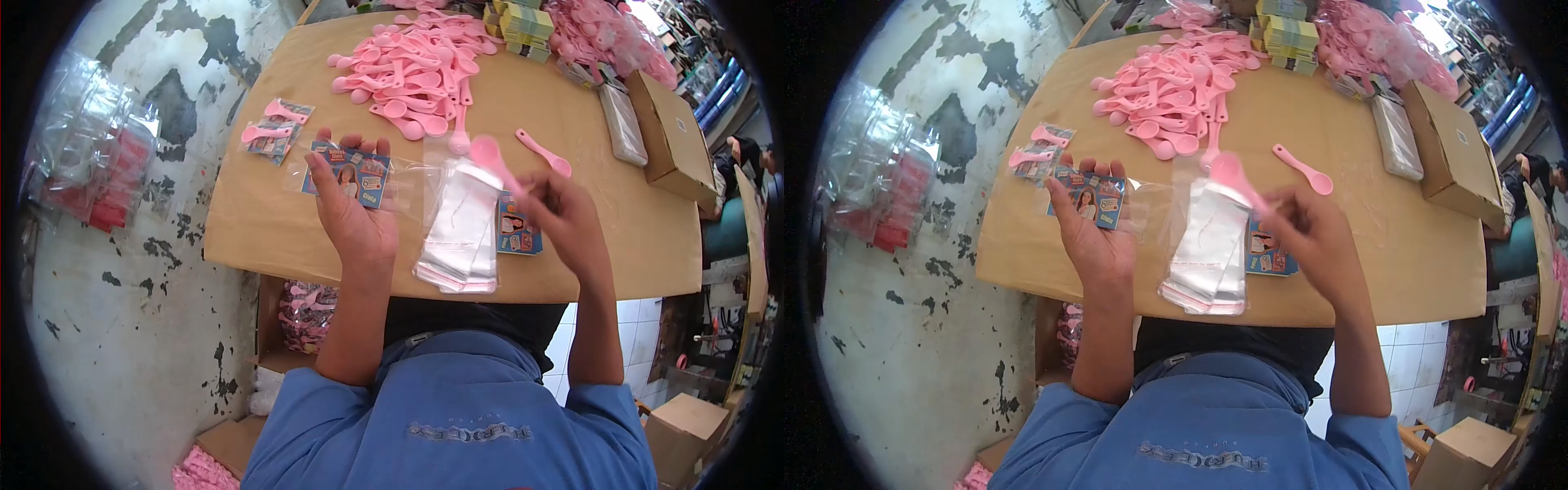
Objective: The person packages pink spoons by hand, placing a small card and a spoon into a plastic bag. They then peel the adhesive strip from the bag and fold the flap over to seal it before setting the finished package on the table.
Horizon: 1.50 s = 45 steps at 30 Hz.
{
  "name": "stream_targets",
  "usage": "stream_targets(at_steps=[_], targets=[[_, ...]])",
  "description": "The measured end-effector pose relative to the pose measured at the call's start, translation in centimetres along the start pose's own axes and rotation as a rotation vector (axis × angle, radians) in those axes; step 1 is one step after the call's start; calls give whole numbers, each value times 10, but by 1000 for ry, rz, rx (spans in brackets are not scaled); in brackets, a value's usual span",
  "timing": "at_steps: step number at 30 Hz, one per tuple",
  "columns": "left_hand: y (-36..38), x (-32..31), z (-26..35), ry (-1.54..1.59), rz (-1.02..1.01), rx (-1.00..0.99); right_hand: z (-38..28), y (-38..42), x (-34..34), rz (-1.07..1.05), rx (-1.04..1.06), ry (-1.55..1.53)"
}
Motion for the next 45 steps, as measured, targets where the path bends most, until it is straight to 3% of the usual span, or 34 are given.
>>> stream_targets(at_steps=[2, 6, 15, 18, 24, 26, 31, 32, 35, 36, 39, 43, 45], targets=[[-2, 0, 2, -54, -12, -29, 6, 25, -24, -169, -158, -330], [9, -12, -16, -62, -104, 67, -10, 39, -52, -272, -123, -344], [41, -24, -60, 48, -192, 392, -17, 22, -64, -170, -89, -546], [52, -23, -73, 58, -175, 476, -11, 18, -62, -25, 110, -321], [54, -20, -81, 34, -246, 545, -20, 21, -54, 188, 152, -280], [57, -19, -82, -18, -211, 570, -49, 27, -42, 288, 439, -135], [46, -18, -80, -12, -163, 642, -81, 48, -30, 97, 896, 81], [44, -19, -78, -7, -174, 659, -75, 44, -23, 22, 843, -71], [48, -26, -75, 59, -197, 744, -65, 28, 3, 97, 723, -78], [52, -29, -76, 88, -205, 781, -69, 26, 0, 167, 695, 72], [64, -34, -83, 60, -251, 861, -90, 26, -24, 176, 813, 390], [86, -42, -92, 9, -320, 952, -99, 28, -46, 74, 912, 350], [93, -43, -92, 10, -335, 987, -96, 24, -42, 53, 881, 159]])
Point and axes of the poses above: each hand's wrist, its own y-axis away from the middle knuckle, its own x-axis out of the back of the hand, z = x × y, the point moved 10 cm from there along -y, towards the middle knuckle, and after that the axes turned 7 degrees about z, right-handed, at the moved point
